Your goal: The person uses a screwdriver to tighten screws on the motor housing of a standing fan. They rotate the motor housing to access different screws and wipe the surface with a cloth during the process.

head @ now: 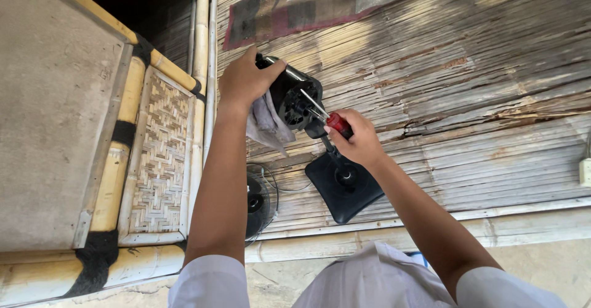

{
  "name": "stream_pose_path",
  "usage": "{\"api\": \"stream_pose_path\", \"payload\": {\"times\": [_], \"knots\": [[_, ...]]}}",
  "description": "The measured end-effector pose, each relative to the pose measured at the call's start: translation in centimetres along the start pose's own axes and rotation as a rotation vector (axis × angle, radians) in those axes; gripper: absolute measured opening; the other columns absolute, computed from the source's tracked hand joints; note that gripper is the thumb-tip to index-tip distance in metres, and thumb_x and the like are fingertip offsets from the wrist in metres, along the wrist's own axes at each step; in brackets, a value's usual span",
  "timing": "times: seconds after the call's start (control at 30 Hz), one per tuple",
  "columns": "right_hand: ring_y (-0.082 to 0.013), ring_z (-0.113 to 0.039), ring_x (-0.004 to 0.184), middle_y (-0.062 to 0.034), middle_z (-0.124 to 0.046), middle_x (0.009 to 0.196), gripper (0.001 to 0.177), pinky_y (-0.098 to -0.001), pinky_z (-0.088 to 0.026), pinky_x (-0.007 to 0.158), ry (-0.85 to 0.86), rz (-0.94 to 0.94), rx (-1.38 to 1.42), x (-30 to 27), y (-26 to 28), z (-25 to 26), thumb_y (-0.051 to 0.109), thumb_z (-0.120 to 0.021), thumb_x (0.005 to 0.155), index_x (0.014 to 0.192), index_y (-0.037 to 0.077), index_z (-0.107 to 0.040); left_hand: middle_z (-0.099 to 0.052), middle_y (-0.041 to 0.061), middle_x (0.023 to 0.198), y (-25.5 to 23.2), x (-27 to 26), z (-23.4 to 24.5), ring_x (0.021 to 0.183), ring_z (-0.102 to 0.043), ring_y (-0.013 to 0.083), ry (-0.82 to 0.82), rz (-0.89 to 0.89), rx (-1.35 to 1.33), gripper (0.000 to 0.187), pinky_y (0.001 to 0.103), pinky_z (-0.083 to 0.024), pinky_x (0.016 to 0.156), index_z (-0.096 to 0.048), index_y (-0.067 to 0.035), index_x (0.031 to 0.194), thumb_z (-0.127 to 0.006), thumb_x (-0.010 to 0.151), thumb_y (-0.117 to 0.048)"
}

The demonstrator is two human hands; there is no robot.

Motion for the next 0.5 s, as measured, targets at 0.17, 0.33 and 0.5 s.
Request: {"api": "stream_pose_path", "payload": {"times": [0.17,0.33,0.5], "knots": [[-0.0276,-0.068,0.077,-0.0124,-0.068,0.092,0.030,-0.0347,-0.055,0.070,-0.028,0.011,-0.050,-0.1,-0.7,-1.3,0.013,-0.078,0.093,0.115,0.002,-0.061,-0.078,0.011,0.096,-0.2,-0.3,0.4,0.092,-0.075,0.0291,0.115,0.080,-0.096,0.070,0.041,-0.056,0.082,-0.079,-0.012,0.101,-0.064,0.072,-0.074],[-0.0285,-0.064,0.063,-0.0111,-0.064,0.080,0.024,-0.0369,-0.051,0.059,0.003,0.034,-0.091,-0.1,-2.1,-2.1,0.014,-0.078,0.091,0.105,0.004,-0.061,-0.077,0.011,0.091,0.1,-0.4,1.0,0.084,-0.076,0.0286,0.168,0.083,-0.097,0.066,0.039,-0.055,0.076,-0.078,-0.013,0.094,-0.065,0.072,-0.074],[-0.0315,-0.065,0.066,-0.0130,-0.063,0.081,0.023,-0.0394,-0.051,0.058,-0.039,0.090,-0.156,-0.2,-3.2,-2.7,0.014,-0.078,0.090,0.103,0.004,-0.061,-0.078,0.012,0.092,0.5,0.0,0.8,0.086,-0.076,0.0276,0.177,0.066,-0.092,0.067,0.038,-0.055,0.076,-0.078,-0.012,0.095,-0.065,0.073,-0.074]]}}
Point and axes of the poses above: each hand's wrist, its own x-axis towards the middle knuckle, its own z-axis out of the back of the hand, y = z × x, the point moved 4 cm from there along x, towards the middle knuckle
